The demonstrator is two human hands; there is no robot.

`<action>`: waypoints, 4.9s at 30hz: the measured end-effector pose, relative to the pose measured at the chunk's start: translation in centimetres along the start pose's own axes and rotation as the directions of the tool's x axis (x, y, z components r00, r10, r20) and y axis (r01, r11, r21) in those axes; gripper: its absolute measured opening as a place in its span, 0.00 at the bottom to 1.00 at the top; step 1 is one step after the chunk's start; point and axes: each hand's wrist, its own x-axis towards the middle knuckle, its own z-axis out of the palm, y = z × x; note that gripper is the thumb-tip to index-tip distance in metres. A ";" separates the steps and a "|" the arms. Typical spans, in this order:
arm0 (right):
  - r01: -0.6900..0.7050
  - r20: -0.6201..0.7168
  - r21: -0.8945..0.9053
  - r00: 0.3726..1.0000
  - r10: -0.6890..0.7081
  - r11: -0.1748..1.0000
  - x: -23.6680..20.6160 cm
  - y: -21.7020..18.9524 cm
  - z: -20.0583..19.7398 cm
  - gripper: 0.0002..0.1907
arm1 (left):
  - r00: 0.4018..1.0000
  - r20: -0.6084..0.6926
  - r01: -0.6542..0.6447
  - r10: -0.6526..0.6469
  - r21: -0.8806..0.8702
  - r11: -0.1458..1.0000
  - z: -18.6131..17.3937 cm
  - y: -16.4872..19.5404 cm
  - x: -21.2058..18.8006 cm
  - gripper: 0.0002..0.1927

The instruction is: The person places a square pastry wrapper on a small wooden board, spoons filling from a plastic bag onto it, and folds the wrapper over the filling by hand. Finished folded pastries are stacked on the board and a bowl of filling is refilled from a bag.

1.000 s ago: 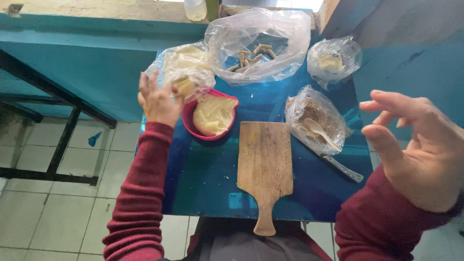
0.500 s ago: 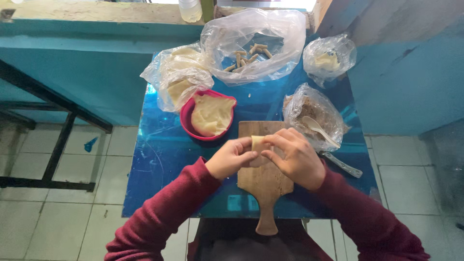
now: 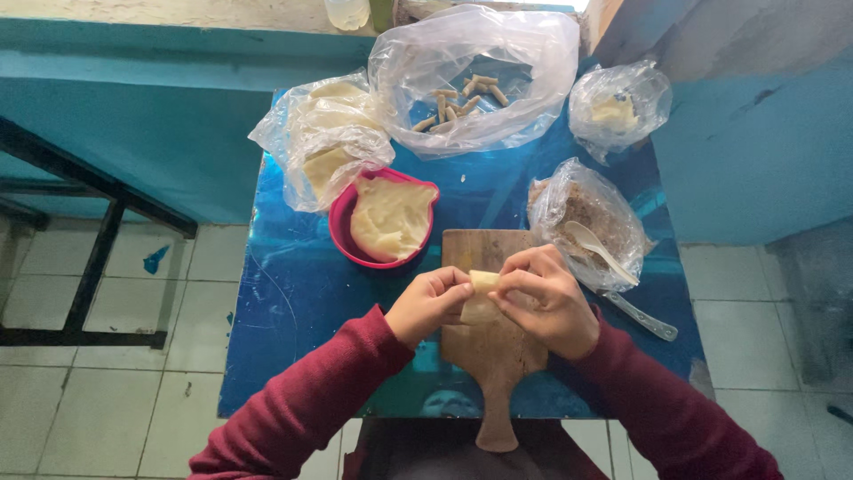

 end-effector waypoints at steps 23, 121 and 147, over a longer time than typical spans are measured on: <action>-0.114 0.070 0.092 0.992 0.108 0.989 -0.4 -0.2 0.2 0.13 | 0.993 -0.081 -0.084 0.081 -0.035 0.996 1.1 1.7 -0.7 0.21; -0.423 0.106 0.552 0.890 0.443 0.719 0.1 3.8 1.8 0.06 | 0.751 -0.524 -0.586 0.402 -0.248 0.772 1.9 1.9 -1.7 0.15; -0.602 0.168 0.206 0.799 0.578 0.772 1.3 2.5 2.4 0.09 | 0.790 -0.431 -0.566 0.436 -0.241 0.788 2.3 1.9 -2.0 0.15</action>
